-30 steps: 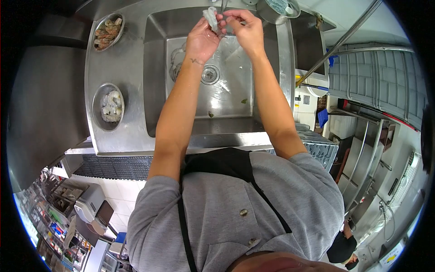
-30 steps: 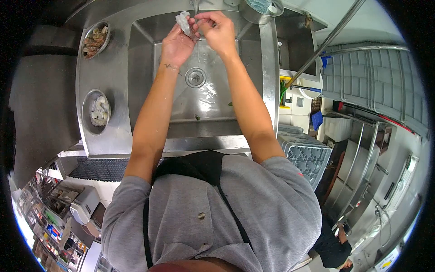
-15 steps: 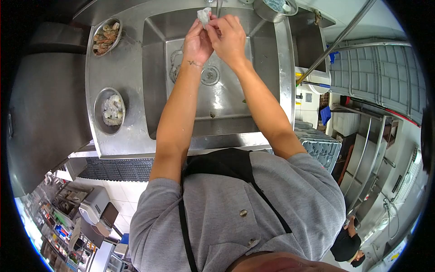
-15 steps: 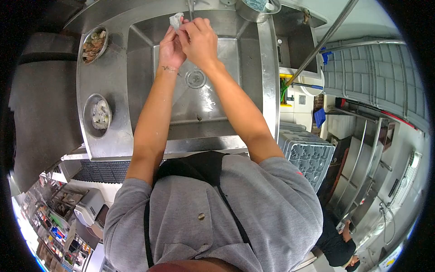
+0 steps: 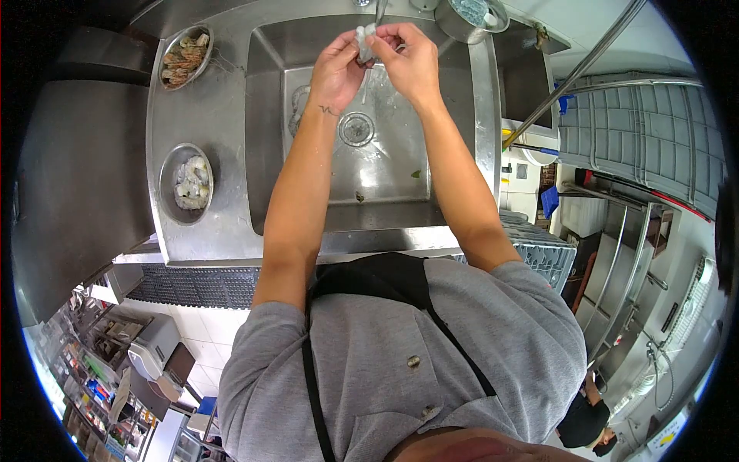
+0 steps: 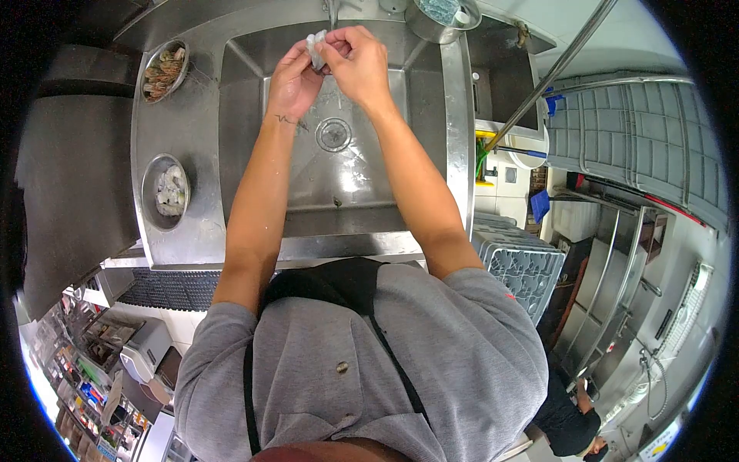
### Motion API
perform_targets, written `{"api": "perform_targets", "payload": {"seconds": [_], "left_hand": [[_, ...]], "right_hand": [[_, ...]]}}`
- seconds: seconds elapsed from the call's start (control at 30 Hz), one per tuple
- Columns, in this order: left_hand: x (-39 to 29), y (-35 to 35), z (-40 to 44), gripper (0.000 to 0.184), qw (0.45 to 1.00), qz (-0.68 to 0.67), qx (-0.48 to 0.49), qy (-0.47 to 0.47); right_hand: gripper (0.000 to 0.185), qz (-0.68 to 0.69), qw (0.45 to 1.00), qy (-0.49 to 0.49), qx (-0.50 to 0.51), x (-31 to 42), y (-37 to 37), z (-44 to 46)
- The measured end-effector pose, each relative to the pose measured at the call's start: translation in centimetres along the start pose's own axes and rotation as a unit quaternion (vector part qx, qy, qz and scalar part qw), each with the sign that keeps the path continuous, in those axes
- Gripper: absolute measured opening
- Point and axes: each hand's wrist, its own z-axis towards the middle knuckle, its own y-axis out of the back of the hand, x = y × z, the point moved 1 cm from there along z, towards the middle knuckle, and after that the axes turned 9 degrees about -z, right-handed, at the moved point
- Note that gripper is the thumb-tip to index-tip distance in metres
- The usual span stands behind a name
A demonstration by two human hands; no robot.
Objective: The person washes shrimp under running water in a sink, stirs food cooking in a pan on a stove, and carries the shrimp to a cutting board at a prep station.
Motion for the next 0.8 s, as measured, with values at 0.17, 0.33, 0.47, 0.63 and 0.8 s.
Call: {"api": "perform_targets", "payload": {"seconds": [0.17,0.33,0.47,0.63,0.8], "left_hand": [[-0.7,0.7,0.0,0.025,0.999,0.051,0.011,-0.004],[-1.4,0.5,-0.6,0.023,0.997,0.076,0.022,0.002],[-2.6,0.8,-1.9,0.024,0.998,0.056,-0.008,0.006],[-11.0,1.9,-9.2,0.026,0.985,0.111,-0.083,-0.1],[-21.6,2.4,-20.2,0.029,0.83,0.423,-0.306,-0.196]], "right_hand": [[0.014,0.023,0.998,-0.053,0.011,-0.9,0.1,-0.5],[0.015,0.124,0.986,-0.104,0.034,-2.5,0.8,-0.6],[0.013,0.156,0.975,-0.15,0.045,-4.0,0.3,0.5],[0.011,0.221,0.934,-0.243,0.143,-9.5,-3.5,2.8],[0.017,0.03,0.925,-0.266,0.271,-19.8,-12.4,-1.4]]}}
